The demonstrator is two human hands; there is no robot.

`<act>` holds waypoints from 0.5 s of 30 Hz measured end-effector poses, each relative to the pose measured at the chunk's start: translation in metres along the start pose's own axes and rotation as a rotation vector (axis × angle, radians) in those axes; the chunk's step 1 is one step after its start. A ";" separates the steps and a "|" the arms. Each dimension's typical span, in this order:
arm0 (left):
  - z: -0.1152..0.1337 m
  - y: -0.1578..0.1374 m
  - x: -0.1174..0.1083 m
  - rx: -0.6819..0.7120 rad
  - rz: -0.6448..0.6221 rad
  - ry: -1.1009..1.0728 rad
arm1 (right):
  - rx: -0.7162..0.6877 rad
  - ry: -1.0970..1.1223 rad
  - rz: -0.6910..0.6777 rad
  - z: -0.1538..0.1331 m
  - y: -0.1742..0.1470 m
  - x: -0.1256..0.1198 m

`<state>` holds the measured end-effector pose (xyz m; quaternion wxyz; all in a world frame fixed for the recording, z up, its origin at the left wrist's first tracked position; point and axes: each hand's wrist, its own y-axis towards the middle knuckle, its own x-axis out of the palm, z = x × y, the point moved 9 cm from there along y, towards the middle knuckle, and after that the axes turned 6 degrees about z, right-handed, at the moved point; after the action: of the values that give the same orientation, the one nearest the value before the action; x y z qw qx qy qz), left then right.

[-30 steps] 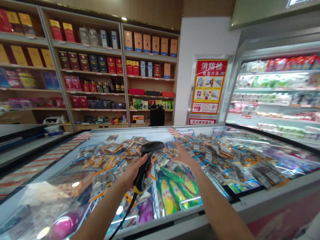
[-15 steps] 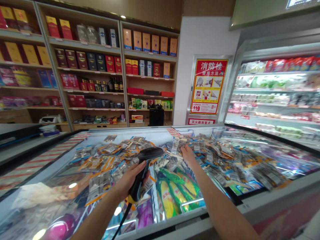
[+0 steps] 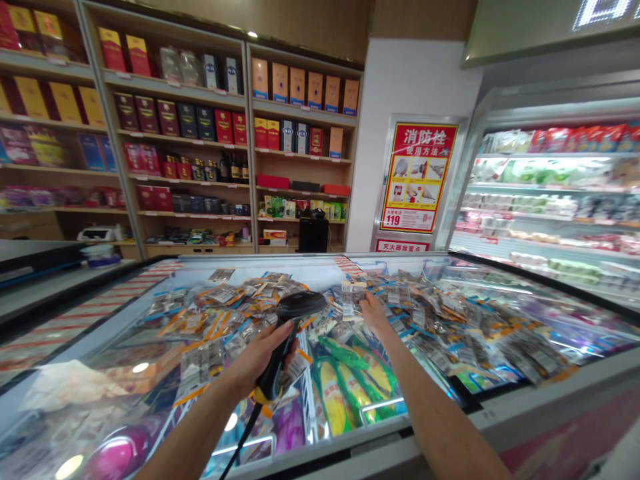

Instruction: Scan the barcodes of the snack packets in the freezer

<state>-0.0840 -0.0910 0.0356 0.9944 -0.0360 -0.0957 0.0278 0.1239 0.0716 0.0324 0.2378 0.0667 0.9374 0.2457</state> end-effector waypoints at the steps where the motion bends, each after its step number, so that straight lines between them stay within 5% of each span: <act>1: 0.002 0.000 0.000 0.012 -0.003 0.002 | 0.001 -0.020 0.005 0.000 0.001 -0.001; 5: 0.008 0.003 -0.011 0.031 0.057 0.027 | 0.062 -0.161 0.117 0.003 0.011 -0.022; 11: 0.012 0.009 -0.032 0.030 0.111 0.133 | 0.191 -0.516 0.336 0.004 0.030 -0.091; 15: 0.018 0.004 -0.042 0.002 0.152 0.170 | 0.083 -0.617 0.411 -0.022 0.025 -0.099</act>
<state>-0.1289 -0.0883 0.0451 0.9940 -0.0443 -0.0078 0.0999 0.2004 0.0599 0.1021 0.4518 0.3339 0.7980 0.2184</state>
